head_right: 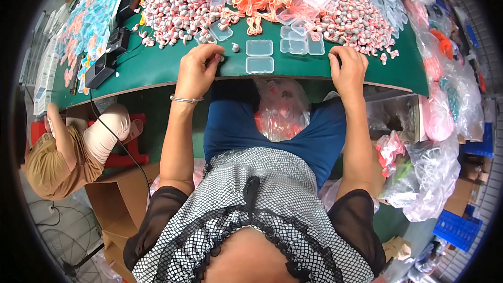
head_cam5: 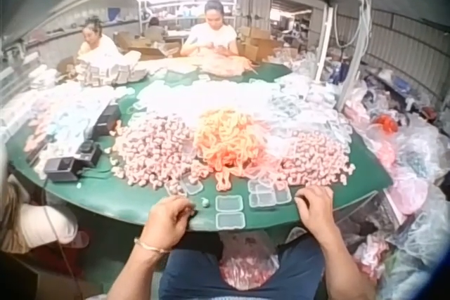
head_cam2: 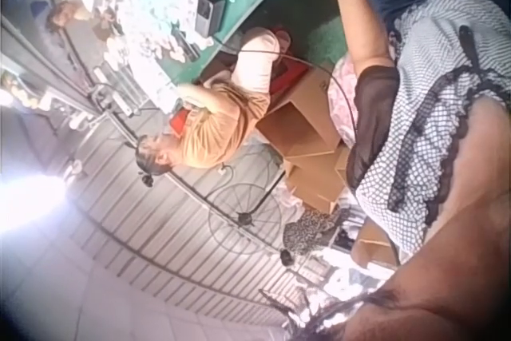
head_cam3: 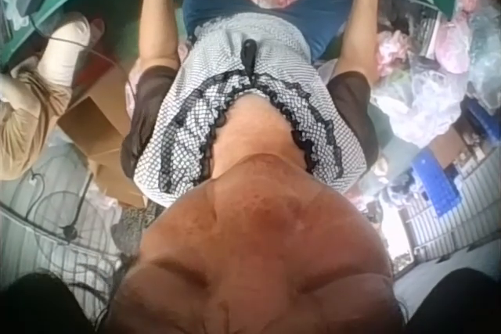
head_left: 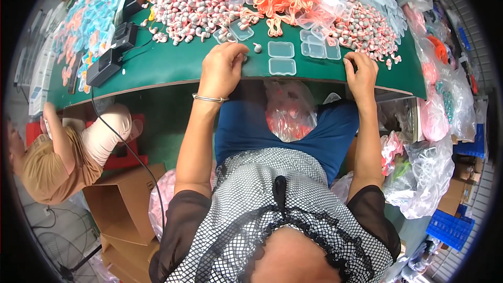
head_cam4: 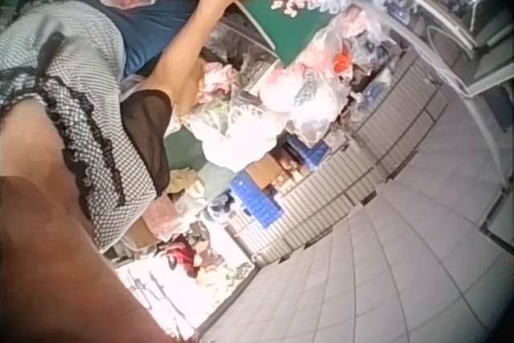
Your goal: Packing lanyards into small clear plastic cases.
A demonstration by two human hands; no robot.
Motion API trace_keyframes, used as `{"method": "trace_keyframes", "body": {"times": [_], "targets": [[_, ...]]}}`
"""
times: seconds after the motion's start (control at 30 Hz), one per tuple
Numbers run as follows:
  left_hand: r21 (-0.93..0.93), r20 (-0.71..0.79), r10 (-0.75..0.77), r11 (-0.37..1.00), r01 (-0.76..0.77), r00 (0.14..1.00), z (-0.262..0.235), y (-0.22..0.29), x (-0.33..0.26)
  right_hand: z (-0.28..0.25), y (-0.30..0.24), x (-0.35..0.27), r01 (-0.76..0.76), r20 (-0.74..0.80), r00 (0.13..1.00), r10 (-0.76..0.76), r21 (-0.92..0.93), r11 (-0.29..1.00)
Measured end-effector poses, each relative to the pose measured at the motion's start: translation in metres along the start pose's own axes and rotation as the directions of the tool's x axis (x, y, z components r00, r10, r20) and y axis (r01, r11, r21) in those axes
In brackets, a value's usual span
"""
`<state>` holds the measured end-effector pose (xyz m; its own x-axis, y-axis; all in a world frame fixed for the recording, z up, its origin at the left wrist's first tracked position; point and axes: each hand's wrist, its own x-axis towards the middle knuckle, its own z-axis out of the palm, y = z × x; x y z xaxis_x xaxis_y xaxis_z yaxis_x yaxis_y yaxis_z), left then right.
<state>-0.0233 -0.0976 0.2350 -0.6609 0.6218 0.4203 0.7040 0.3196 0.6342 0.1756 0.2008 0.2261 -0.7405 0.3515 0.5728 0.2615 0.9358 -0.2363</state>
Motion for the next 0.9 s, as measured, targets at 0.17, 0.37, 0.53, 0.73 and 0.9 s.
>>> {"method": "trace_keyframes", "body": {"times": [0.17, 0.37, 0.53, 0.73, 0.9], "targets": [[-0.024, 0.111, -0.017, 1.000, 0.020, 0.994, 0.000, -0.002, 0.001, 0.003, -0.006, -0.002, -0.123, -0.023, 0.991, 0.134, 0.253, 0.960], [-0.023, -0.008, -0.030, 0.999, 0.030, 1.000, 0.009, 0.002, -0.009, -0.010, -0.038, -0.003, -0.067, -0.158, 0.981, 0.109, 0.253, 0.965], [-0.337, 0.025, -0.032, 0.941, 0.039, 0.999, 0.020, 0.026, -0.006, -0.012, -0.110, -0.003, 0.021, 0.064, 0.996, -0.056, 0.450, 0.893], [-0.197, 0.116, 0.151, 0.972, -0.126, 0.982, 0.037, 0.028, 0.008, 0.021, -0.126, 0.010, 0.122, 0.134, 0.976, -0.173, 0.326, 0.937], [-0.135, 0.076, 0.193, 0.974, -0.182, 0.978, 0.038, 0.029, 0.002, 0.018, -0.121, 0.013, 0.213, 0.167, 0.952, -0.255, 0.236, 0.948]]}}
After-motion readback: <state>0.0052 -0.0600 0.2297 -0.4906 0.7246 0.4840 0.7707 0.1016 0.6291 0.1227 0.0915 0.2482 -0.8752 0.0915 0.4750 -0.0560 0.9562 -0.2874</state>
